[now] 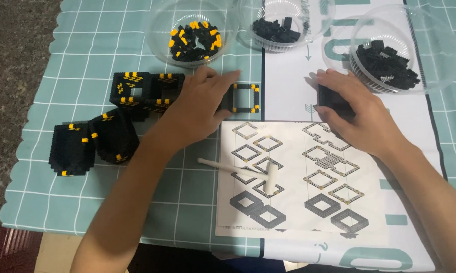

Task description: Assembling small interlocking plastic toy blocks into a larger structure while following printed instructions.

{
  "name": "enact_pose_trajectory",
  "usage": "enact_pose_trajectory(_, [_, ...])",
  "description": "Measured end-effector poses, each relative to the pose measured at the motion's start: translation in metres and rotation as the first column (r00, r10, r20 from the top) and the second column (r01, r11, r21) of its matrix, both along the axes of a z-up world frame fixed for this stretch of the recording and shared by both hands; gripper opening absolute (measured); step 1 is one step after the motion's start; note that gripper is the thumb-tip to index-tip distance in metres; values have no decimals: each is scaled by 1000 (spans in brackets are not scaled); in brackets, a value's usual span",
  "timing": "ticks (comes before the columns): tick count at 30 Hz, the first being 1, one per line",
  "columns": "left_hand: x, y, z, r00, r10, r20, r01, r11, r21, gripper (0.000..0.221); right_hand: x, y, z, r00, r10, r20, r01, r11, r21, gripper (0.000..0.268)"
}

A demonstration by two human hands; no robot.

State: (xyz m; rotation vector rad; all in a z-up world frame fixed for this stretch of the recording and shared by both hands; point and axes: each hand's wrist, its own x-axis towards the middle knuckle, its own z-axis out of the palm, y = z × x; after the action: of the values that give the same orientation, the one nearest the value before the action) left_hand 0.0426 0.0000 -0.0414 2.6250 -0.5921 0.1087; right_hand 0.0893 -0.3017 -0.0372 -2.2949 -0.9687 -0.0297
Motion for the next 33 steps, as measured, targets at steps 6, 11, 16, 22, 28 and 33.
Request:
enact_pose_trajectory(6, [-2, -1, 0, 1000, -8, 11, 8, 1000, -25, 62, 0, 0, 1, 1000, 23, 5, -23, 1000, 0, 46])
enact_pose_trajectory(11, [-1, -1, -2, 999, -2, 41, 1, 1000, 15, 64, 1, -1, -1, 999, 32, 23, -32, 999, 2, 46])
enact_pose_trajectory(16, [0, 0, -5, 998, 9, 63, -11, 999, 34, 65, 1, 0, 0, 998, 39, 38, -39, 999, -2, 46])
enact_pose_trajectory(22, [-2, 1, -2, 999, 2, 38, -2, 1000, 1, 64, 1, 0, -2, 999, 32, 36, -32, 999, -5, 46])
enact_pose_trajectory(28, [-5, 1, 3, 993, -38, 116, 42, 999, -29, 66, 1, 0, 0, 998, 46, 39, -47, 999, 16, 44])
enact_pose_trajectory(33, [-10, -15, 9, 892, 0, 453, 41, 996, -80, 35, -6, 4, 16, 999, 50, 6, -50, 999, 12, 42])
